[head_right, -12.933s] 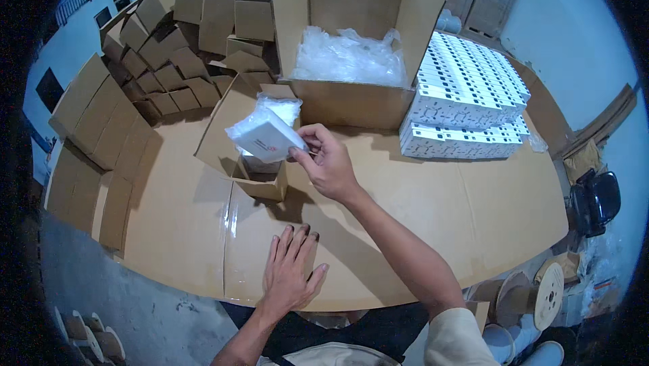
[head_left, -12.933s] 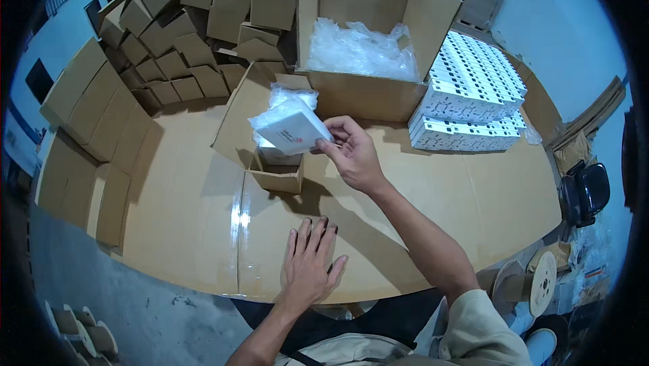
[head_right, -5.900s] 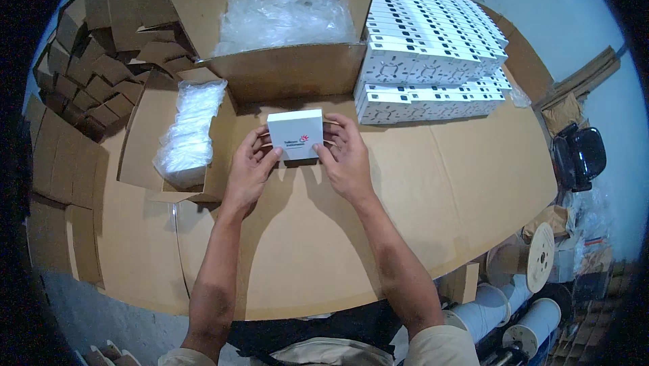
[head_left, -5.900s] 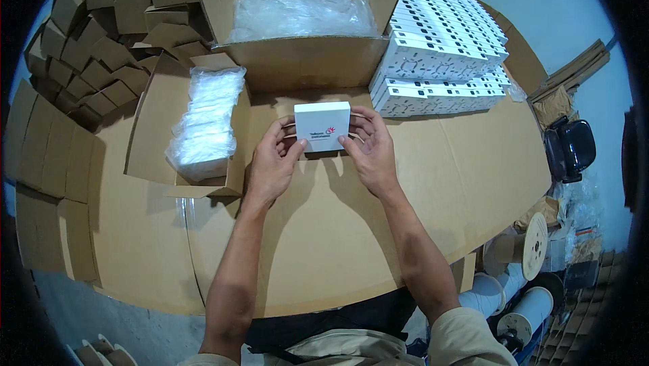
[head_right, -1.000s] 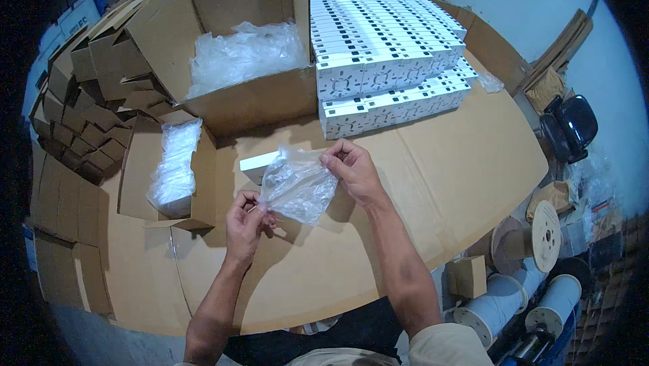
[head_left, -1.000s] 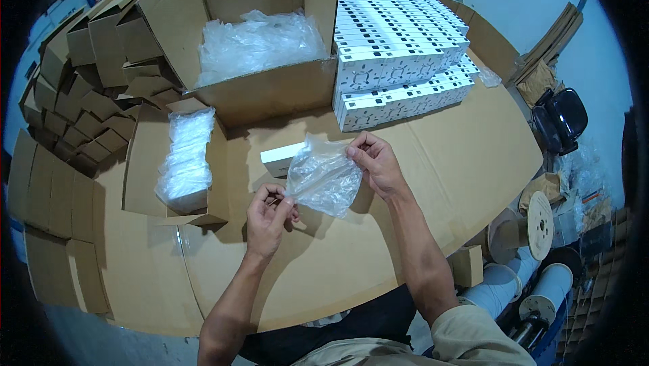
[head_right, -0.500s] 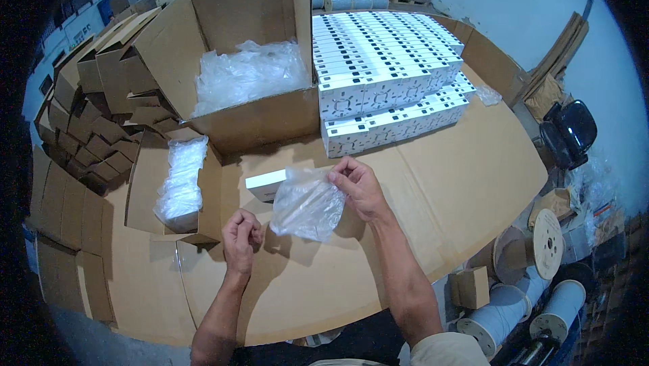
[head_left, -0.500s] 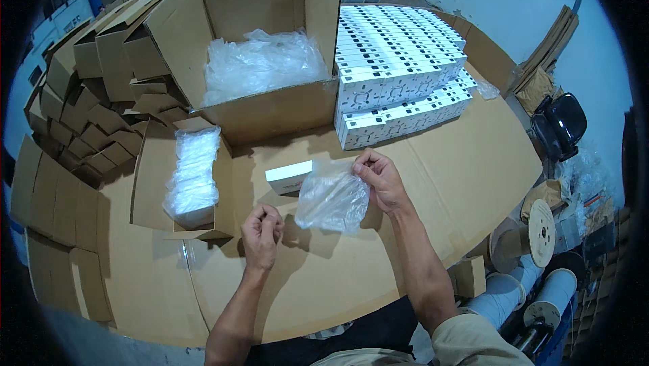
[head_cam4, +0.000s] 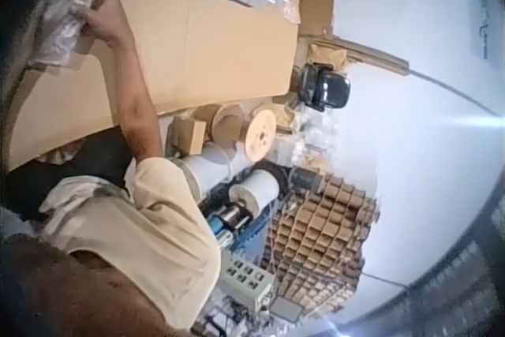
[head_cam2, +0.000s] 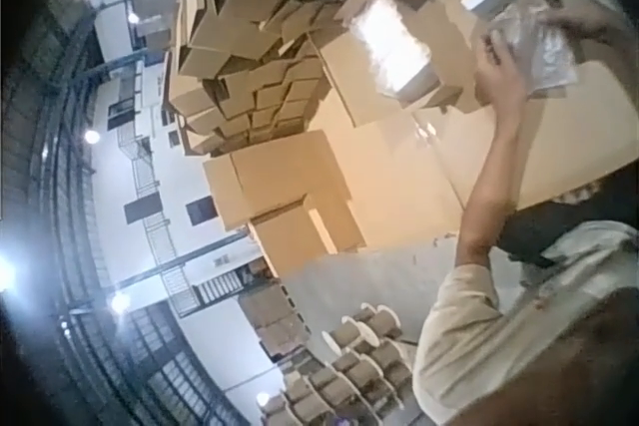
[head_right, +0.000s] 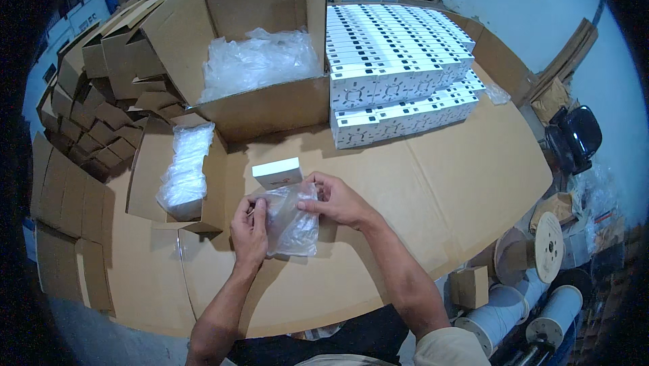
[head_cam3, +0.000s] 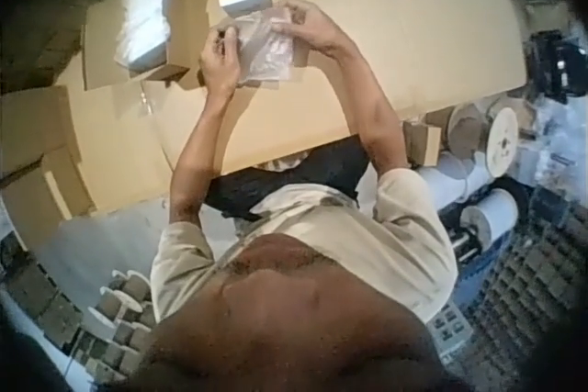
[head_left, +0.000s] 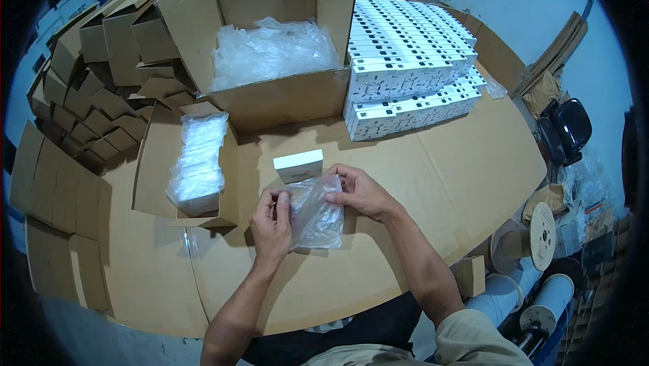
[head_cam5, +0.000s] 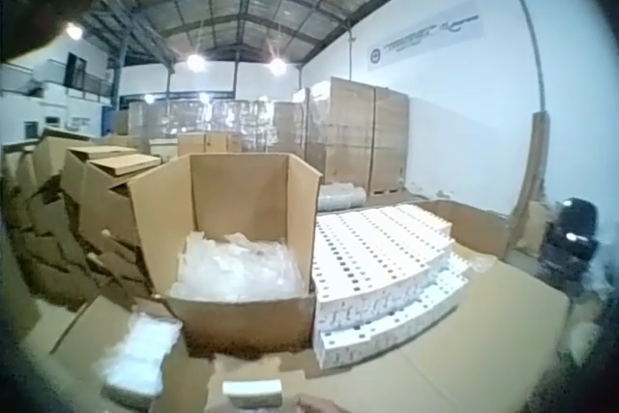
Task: Packaging white boxes into plastic bags and placing them into cardboard shipping containers.
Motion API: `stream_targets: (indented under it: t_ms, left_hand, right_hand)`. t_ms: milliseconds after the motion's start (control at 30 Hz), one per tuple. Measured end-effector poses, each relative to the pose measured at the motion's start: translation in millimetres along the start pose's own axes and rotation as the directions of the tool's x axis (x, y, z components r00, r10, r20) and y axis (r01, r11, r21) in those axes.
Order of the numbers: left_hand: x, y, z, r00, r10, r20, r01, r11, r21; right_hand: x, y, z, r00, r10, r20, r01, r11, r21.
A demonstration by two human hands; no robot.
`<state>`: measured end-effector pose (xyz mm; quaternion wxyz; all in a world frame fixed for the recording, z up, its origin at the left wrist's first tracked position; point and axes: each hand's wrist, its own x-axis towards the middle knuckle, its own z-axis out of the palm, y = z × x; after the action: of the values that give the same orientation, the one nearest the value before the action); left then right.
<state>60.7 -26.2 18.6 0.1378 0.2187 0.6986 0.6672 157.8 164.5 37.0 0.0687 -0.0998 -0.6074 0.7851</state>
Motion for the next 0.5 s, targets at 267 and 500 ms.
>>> stream_targets:
  t_ms: [267,500]
  left_hand:
    - [6.7,12.3,0.0,0.977,0.138,-0.161,-0.112,0.981,0.159]
    - [13.0,4.8,-10.7,0.977,0.113,-0.183,-0.076,0.977,0.198]
  right_hand:
    - [-12.6,-4.8,11.3,0.936,0.288,0.204,-0.213,0.921,-0.326]
    - [-16.8,-15.2,-9.8,0.82,0.442,0.364,-0.309,0.877,-0.368]
